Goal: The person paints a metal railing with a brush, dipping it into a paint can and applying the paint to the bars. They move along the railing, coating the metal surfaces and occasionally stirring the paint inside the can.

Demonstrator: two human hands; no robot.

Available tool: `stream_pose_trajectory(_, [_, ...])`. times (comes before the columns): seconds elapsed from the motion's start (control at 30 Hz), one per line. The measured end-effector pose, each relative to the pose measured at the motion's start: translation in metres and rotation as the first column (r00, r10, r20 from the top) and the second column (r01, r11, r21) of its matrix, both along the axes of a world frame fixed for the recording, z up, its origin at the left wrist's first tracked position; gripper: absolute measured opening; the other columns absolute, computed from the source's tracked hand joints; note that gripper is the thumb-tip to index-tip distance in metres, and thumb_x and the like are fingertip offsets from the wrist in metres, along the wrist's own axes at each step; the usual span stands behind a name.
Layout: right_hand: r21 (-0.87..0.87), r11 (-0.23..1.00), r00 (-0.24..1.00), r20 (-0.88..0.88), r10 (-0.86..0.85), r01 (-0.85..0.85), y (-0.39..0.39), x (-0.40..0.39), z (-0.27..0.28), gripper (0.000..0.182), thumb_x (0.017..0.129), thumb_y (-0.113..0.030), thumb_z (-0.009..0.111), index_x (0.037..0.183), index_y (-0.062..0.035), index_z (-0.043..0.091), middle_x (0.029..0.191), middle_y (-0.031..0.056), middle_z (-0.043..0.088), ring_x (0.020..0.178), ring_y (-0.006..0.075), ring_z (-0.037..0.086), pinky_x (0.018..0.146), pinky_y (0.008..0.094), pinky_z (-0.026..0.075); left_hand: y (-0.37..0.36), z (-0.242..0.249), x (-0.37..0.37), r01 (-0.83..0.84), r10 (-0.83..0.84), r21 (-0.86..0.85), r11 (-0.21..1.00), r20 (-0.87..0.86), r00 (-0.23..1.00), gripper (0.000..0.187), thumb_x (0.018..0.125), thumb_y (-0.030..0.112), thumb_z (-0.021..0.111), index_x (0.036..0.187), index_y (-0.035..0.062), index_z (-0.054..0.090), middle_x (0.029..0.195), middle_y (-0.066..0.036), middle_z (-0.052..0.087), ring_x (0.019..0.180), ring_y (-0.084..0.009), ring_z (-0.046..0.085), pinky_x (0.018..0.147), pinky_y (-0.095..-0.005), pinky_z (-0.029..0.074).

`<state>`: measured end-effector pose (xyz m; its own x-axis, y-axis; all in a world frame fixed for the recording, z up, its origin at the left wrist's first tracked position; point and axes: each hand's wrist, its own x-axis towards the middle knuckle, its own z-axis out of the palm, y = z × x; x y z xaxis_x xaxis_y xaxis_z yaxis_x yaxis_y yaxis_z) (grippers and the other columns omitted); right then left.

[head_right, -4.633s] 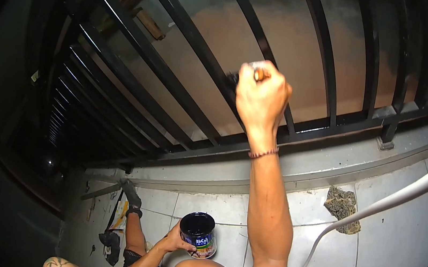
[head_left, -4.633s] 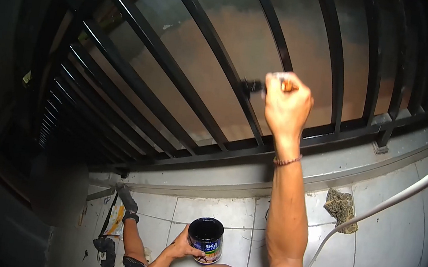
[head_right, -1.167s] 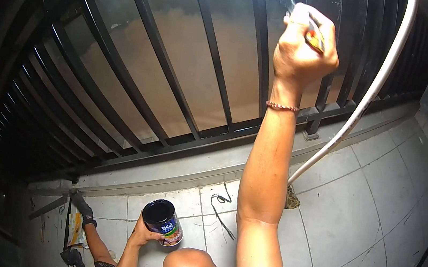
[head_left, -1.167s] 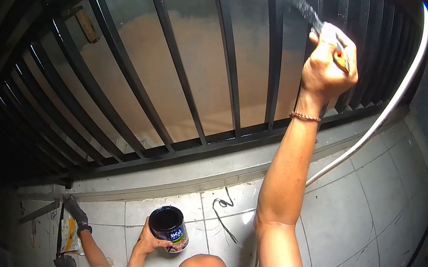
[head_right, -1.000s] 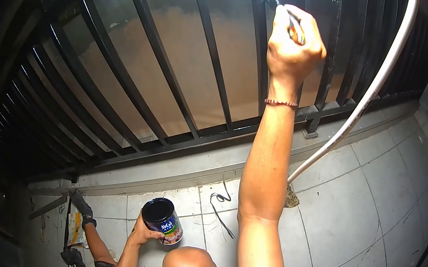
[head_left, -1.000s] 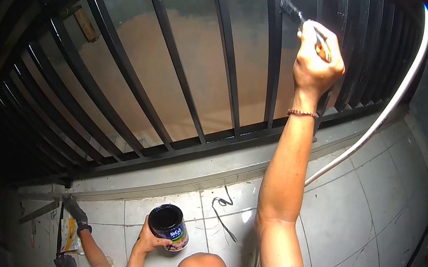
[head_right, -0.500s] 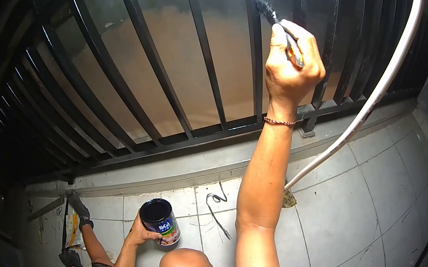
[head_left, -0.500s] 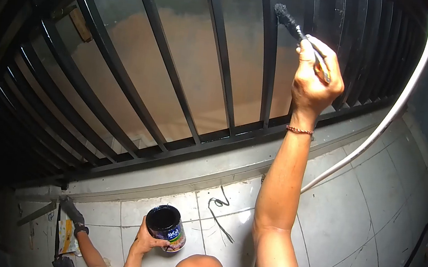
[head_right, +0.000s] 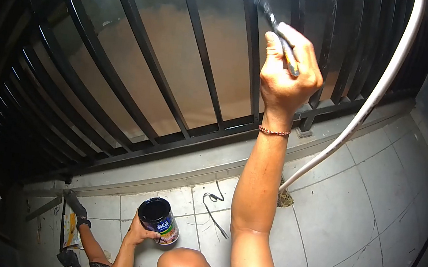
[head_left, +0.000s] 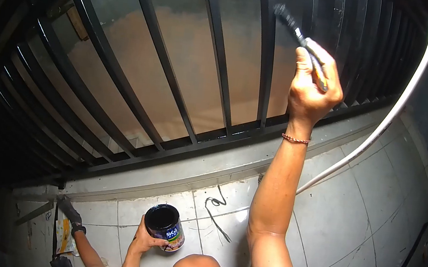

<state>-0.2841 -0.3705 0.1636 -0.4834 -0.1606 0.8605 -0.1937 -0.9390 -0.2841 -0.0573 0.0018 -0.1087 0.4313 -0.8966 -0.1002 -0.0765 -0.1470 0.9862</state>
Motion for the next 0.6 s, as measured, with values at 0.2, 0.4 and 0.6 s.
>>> stream_pose_trajectory(0.2, [0.022, 0.997, 0.996, -0.043, 0.078, -0.077, -0.012, 0.016, -0.001, 0.021, 0.072, 0.004, 0.072, 0.093, 0.0007, 0.068, 0.088, 0.0125, 0.069, 0.078, 0.0203, 0.068, 0.069, 0.0268, 0.054, 0.0, 0.0, 0.0, 0.0, 0.001, 0.025, 1.0, -0.016, 1.0, 0.101, 0.037, 0.012, 0.094, 0.123, 0.0026, 0.041, 0.117, -0.01, 0.057, 0.108, -0.0214, 0.055, 0.098, -0.0358, 0.044])
stream_pose_trajectory(0.4, [0.095, 0.995, 0.994, -0.11, 0.02, -0.009, 0.003, 0.013, -0.025, 0.022, 0.073, 0.003, 0.072, 0.095, 0.001, 0.068, 0.089, 0.0135, 0.068, 0.079, 0.0234, 0.068, 0.069, 0.0287, 0.054, -0.003, 0.008, -0.007, 0.003, -0.003, -0.018, 1.0, -0.025, 1.0, 0.101, 0.038, 0.016, 0.095, 0.123, 0.0027, 0.041, 0.117, -0.01, 0.057, 0.108, -0.0211, 0.055, 0.098, -0.0357, 0.044])
stream_pose_trajectory(0.6, [0.263, 0.964, 0.997, -0.071, 0.042, -0.022, 0.053, 0.017, -0.041, 0.015, 0.074, 0.003, 0.071, 0.088, 0.0033, 0.066, 0.085, 0.0138, 0.067, 0.072, 0.0231, 0.066, 0.065, 0.0288, 0.053, -0.002, -0.003, -0.005, 0.014, -0.013, -0.042, 0.999, 0.009, 1.0, 0.101, 0.038, 0.019, 0.095, 0.122, 0.0025, 0.041, 0.117, -0.011, 0.057, 0.109, -0.0213, 0.055, 0.098, -0.0358, 0.044])
